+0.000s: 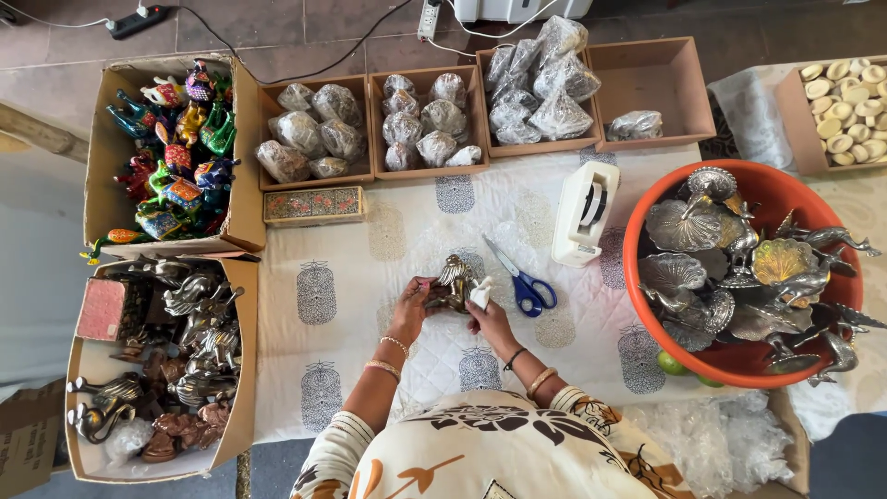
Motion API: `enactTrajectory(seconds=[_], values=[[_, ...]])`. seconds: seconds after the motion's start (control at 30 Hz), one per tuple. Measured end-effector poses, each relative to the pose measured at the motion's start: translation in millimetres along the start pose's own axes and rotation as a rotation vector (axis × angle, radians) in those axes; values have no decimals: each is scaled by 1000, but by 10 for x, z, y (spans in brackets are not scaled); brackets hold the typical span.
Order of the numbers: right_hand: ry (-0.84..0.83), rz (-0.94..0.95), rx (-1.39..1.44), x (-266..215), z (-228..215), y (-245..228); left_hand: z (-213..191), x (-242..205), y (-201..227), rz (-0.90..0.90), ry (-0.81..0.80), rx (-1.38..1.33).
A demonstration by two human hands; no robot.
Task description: The recorder is seen wrapping small decorative items in bubble wrap and organizing them into boxes.
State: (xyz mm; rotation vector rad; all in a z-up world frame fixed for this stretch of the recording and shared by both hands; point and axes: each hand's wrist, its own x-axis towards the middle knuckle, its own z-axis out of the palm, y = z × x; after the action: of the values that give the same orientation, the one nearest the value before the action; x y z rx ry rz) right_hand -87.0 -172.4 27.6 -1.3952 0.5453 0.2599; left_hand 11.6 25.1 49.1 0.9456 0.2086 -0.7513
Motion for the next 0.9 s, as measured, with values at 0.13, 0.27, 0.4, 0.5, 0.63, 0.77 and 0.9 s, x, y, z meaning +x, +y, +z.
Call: enactTrajectory(seconds=[0.13,0.27,0.4,0.5,0.63,0.77,0.9], values=[[98,57,-2,118,-18,-164,-95,79,-90,-11,21,11],[68,51,53,101,-1,-330,-58,48,-33,-25,30,24],[131,-59,-107,-125,52,-674,15,21,29,-24,39,57],[417,-726,-790,-164,-33,-568,34,17,53,-27,41,67],[232,-846,-934,-251,114,-854,36,4,58,-42,41,74],[-12,-829,-1126,-209,212,-833,37,-3,55,-42,38,87],[-132,-775,-1250,-259,252,-1041,-14,27,10,-27,36,90]])
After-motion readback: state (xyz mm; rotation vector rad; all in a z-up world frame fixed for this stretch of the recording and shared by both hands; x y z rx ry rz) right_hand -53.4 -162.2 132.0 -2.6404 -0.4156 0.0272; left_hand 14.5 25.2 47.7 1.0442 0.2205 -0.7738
